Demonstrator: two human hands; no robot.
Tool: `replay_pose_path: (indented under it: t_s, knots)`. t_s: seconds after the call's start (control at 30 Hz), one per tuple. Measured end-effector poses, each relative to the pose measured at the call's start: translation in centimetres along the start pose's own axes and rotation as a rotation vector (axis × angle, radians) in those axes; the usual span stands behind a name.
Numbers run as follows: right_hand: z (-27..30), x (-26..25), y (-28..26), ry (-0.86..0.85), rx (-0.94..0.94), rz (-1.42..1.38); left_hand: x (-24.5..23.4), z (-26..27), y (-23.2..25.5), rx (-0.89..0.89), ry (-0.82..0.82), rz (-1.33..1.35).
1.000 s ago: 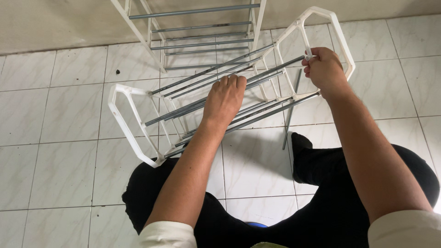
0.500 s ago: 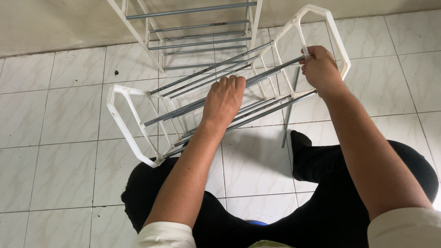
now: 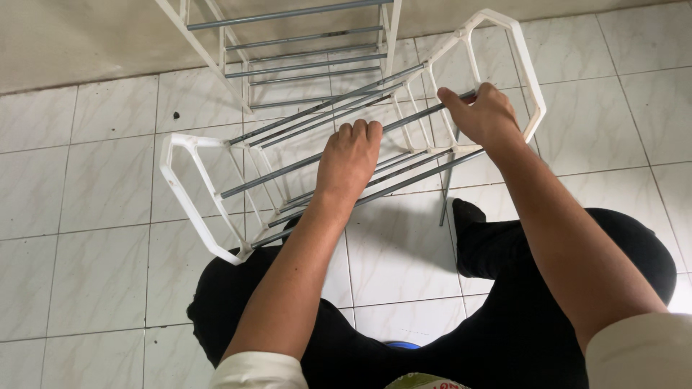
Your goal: The person assembles a white plastic drying rack by inserting metal rods into slots on the side frames. They sit on the floor, pick up rods from a pile, and slide them into place one by one until the rack is fully assembled.
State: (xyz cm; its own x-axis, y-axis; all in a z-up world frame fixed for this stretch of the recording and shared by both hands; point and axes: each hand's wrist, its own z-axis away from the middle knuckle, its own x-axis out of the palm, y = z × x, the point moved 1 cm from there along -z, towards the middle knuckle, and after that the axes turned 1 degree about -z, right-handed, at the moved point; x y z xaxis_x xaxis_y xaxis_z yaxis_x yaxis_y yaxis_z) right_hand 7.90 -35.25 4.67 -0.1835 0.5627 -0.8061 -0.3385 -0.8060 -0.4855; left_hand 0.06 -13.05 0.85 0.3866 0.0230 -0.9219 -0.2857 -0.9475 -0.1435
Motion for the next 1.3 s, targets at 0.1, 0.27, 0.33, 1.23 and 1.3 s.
replay_pose_path:
  t_s: [0.1, 0.27, 0.33, 1.23, 1.3]
  knots:
    - [0.5, -0.2, -0.2, 0.008, -0.025, 0.001, 0.2, 0.1, -0.1, -0.015, 0.042, 0.046]
    - [0.8, 0.2, 0.2, 0.018, -0.031, -0.044, 0.9, 0.3, -0.3, 0.005, 0.066, 0.037]
    - [0.7, 0.2, 0.3, 0.019, -0.052, -0.040, 1.3, 0.3, -0.4, 0.019, 0.022, -0.033]
    - [-0.8, 2.3, 0.4, 0.227, -0.419, 0.124, 1.8, -2.3, -0.8, -0.061, 0.100, 0.229]
    - [-0.1, 3.0, 0.2, 0.436, -0.697, 0.313, 1.5, -2.3, -1.0, -0.084, 0.148, 0.297]
